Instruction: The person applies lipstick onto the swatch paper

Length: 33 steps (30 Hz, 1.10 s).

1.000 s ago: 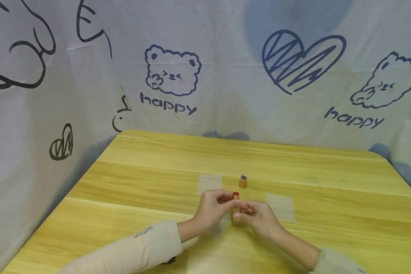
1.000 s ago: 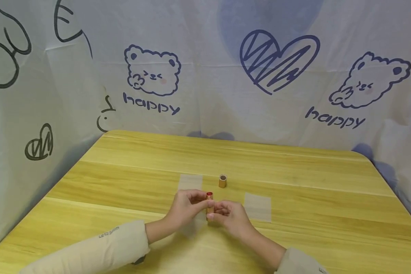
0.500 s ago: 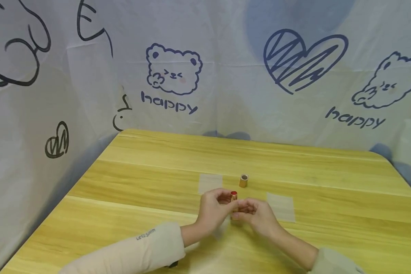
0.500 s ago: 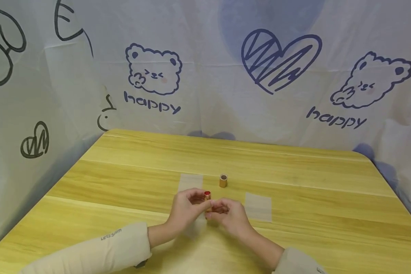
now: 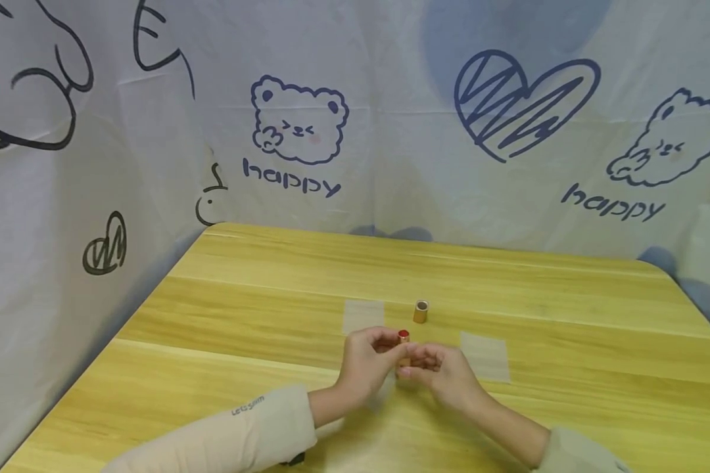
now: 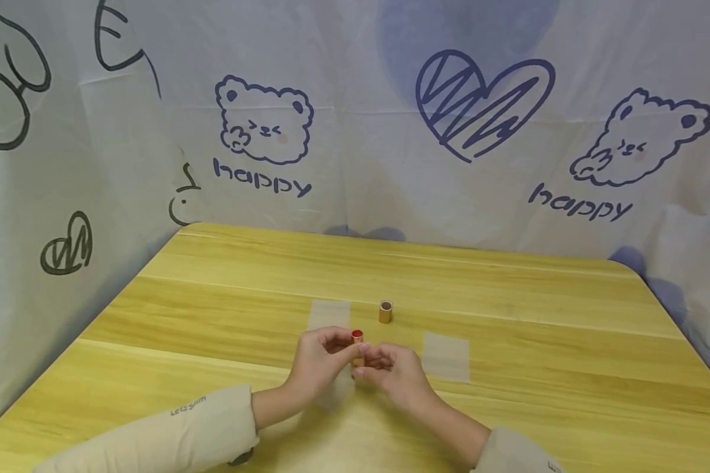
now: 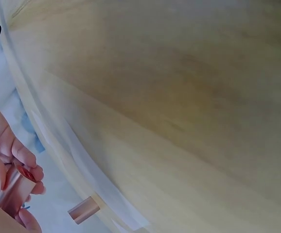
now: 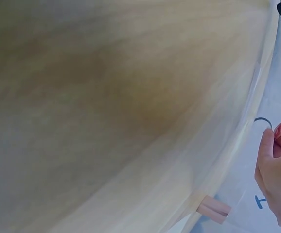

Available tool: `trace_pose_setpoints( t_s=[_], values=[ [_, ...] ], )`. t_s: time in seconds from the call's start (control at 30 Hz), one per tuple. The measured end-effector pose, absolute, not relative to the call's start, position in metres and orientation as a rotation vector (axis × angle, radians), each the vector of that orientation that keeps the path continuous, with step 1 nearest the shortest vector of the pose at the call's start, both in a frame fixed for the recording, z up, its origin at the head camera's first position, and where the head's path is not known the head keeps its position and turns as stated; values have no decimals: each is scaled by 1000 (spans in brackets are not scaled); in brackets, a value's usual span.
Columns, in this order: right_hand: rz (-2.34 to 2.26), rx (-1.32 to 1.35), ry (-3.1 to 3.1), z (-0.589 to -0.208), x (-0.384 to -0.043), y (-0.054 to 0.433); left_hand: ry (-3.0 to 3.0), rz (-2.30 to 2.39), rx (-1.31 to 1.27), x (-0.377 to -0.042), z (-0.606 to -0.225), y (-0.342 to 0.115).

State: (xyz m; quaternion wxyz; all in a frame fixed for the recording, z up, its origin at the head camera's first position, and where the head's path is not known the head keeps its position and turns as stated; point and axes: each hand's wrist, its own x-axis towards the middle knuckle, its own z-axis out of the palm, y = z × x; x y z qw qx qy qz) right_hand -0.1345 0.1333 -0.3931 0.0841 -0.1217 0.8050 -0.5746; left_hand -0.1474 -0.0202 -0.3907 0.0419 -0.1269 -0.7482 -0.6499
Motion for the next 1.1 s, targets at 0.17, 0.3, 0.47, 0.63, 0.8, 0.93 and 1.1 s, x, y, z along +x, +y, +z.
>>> trace_pose_setpoints(
  t_s=[0.17,0.3,0.47,0.63,0.8,0.93,1.1],
  values=[
    [-1684,-367,2418,-394,-134,135,-2326,-2007,-472,-149,-391,-22],
    [-1691,-369,2413,-395,-133,136,-2360,-1998,-514,-150,-390,-23],
    [-1707,-370,2420,-395,-133,136,-2373,-1976,-470,-150,-388,-23],
    [-1729,-366,2410,-396,-135,136,-2344,-1967,-401,-148,-387,-23],
    [-1725,-394,2418,-397,-135,137,-2343,-1943,-419,-149,-387,-23],
    [-1713,-383,2433,-397,-135,136,-2336,-1931,-469,-150,-389,-23],
    [-1686,-382,2441,-395,-135,137,-2363,-1920,-500,-150,-389,-24]
  ],
)
